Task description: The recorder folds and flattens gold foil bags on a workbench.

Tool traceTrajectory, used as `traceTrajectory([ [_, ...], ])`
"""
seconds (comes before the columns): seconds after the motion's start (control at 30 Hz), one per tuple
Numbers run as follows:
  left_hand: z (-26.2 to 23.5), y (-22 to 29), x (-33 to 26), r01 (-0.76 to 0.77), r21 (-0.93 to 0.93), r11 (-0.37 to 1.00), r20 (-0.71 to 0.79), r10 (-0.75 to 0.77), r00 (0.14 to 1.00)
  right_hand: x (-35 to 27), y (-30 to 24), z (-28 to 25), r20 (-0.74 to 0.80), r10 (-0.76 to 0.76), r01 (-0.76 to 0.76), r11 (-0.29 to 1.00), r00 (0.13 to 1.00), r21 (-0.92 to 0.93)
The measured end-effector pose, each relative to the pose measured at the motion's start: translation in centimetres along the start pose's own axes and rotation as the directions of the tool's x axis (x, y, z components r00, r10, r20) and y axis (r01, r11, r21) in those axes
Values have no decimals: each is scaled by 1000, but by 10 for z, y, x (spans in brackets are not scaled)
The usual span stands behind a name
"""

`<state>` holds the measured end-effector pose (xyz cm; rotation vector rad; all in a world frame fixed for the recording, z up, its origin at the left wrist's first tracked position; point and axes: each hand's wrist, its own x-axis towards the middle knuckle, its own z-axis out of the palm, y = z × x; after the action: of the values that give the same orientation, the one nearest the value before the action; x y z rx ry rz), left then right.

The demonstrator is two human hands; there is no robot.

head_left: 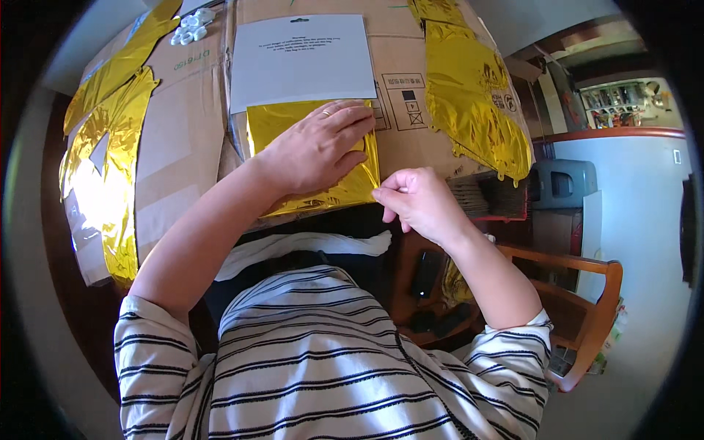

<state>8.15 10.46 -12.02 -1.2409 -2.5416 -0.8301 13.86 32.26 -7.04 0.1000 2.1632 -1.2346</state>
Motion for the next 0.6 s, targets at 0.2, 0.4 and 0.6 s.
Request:
traceTrajectory([
  [0.2, 1, -2, -2, 9, -21, 1000, 4, -9, 1000, -3, 4, 5, -38, -18, 18, 1000, 999, 11],
  [0.4, 1, -3, -2, 12, -48, 999, -13, -13, 1000, -8, 4, 13, -125, -19, 20, 1000, 992, 3],
  [0.6, -14, -3, -3, 82, -350, 933, -17, -94, 995, -6, 13, 19, -193, -68, 60, 997, 979, -47],
])
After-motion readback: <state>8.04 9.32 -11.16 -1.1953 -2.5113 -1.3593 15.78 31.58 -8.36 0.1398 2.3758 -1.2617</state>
